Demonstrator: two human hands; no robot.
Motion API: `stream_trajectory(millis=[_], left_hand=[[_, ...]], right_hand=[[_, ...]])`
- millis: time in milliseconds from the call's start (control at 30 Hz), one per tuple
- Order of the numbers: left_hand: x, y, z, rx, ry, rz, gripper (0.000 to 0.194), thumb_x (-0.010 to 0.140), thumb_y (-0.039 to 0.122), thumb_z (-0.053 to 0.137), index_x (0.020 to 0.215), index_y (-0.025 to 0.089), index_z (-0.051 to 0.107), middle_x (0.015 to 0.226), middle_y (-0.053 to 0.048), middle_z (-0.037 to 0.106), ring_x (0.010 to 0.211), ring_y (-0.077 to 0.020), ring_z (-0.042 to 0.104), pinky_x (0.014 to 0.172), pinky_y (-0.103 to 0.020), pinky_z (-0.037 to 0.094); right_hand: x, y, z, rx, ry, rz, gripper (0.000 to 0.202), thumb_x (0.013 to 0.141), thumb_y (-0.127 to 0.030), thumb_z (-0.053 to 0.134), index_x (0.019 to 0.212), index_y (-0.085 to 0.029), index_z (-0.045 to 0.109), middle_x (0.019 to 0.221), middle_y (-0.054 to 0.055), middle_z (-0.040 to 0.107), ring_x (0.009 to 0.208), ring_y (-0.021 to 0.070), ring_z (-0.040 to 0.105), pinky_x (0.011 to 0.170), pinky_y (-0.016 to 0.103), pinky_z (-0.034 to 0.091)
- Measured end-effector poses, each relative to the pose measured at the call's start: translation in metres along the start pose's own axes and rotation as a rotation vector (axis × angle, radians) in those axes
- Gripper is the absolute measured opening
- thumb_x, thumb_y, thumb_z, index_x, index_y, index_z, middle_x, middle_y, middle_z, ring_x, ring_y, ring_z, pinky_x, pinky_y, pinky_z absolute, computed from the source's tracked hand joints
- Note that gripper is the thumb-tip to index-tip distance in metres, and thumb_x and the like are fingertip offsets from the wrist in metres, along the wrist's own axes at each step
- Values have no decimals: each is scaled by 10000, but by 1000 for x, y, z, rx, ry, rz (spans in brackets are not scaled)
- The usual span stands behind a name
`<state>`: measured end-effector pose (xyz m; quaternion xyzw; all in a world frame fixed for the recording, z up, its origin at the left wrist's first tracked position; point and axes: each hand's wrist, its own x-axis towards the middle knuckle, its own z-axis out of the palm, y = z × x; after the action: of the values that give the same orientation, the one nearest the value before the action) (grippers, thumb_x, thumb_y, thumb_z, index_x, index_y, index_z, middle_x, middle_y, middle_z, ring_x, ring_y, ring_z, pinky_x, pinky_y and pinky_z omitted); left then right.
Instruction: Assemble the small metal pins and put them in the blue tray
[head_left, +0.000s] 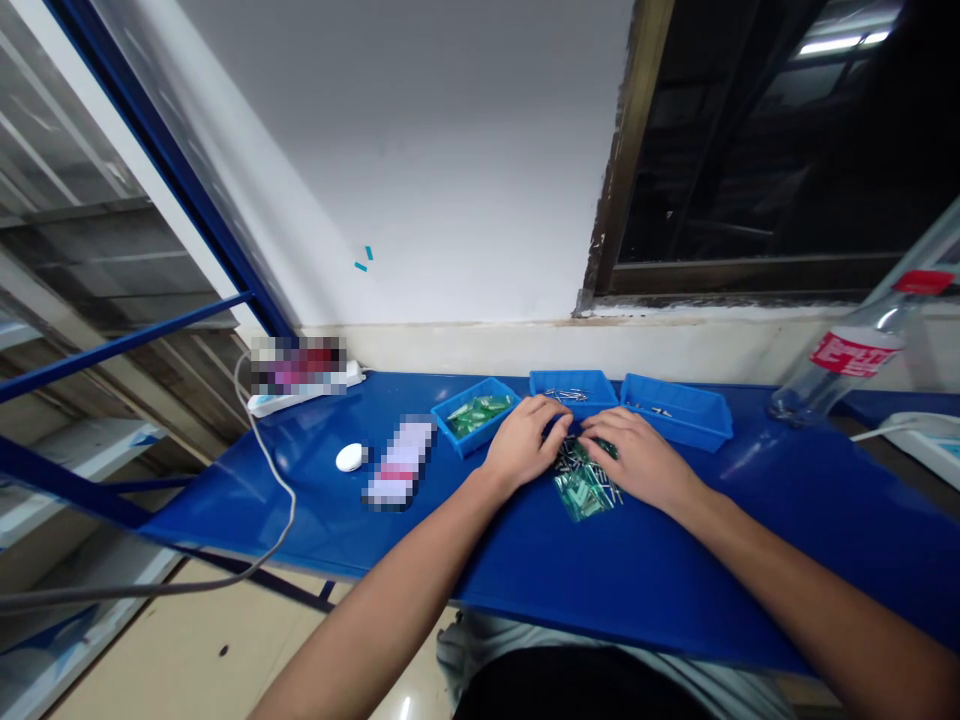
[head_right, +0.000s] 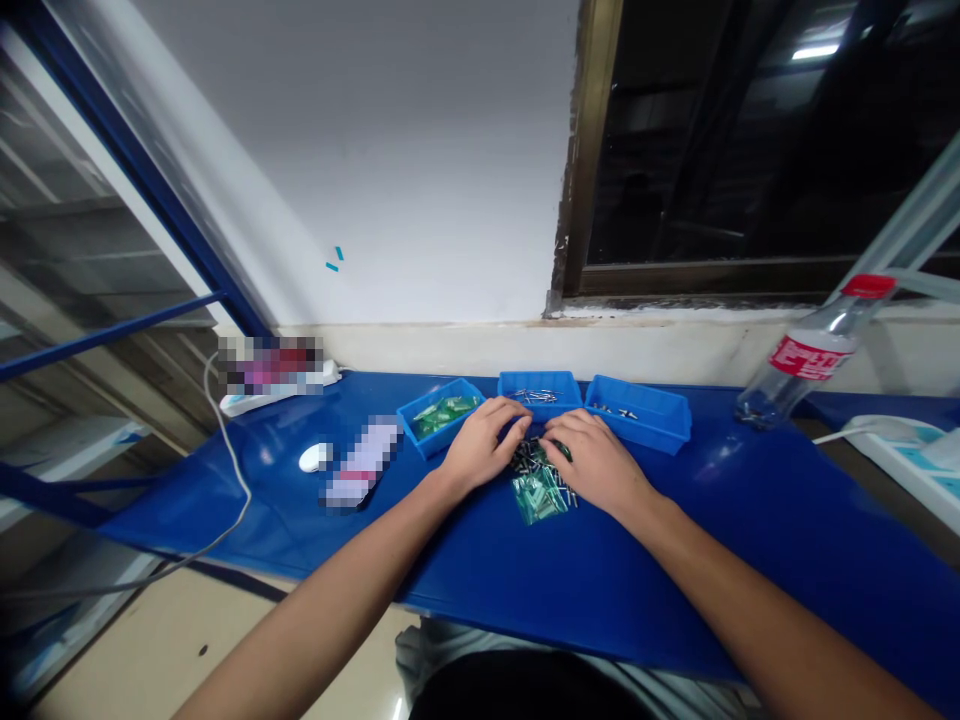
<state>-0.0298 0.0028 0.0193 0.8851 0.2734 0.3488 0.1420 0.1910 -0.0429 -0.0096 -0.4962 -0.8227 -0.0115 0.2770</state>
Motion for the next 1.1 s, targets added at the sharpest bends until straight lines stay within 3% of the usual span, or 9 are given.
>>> stream_trajectory(millis=[167, 333, 600, 1100], left_hand=[[0, -6, 2, 20, -34, 7, 291, 1075, 316, 426, 1159, 191, 674, 1176, -94, 707, 1136, -230, 648, 1072, -412, 499], [-2, -11, 7, 60, -86, 19, 310, 1072, 325, 432, 1200, 174, 671, 1192, -102, 704, 1127, -229, 655, 1067, -404, 506], [-3, -15, 11, 71, -140, 36, 294, 1046, 295, 474, 1214, 176, 685, 1186, -113, 715, 1112, -236, 668, 1050, -400, 521], [-3, -21, 14, 77, -227, 11, 238, 934, 203, 601, 1111, 192, 761, 1101, -76, 780, 1009, -239, 714, 949, -348, 551]], right_hand=[[-5, 17, 3, -100, 27, 74, 359, 952, -154, 488, 1203, -200, 740, 1173, 120, 762, 1107, 321, 671, 1058, 525, 477], [-8, 28, 3, -76, -52, 68, 475, 867, -28, 460, 1152, -234, 780, 1173, 86, 775, 1070, 290, 700, 1001, 460, 529], [-4, 23, 2, -46, -17, 74, 274, 971, -248, 555, 1100, -273, 796, 1101, 65, 798, 1012, 293, 724, 935, 462, 559], [6, 28, 4, 30, -65, 57, 198, 966, -305, 615, 1003, -272, 806, 1055, 54, 801, 971, 288, 726, 916, 460, 557]])
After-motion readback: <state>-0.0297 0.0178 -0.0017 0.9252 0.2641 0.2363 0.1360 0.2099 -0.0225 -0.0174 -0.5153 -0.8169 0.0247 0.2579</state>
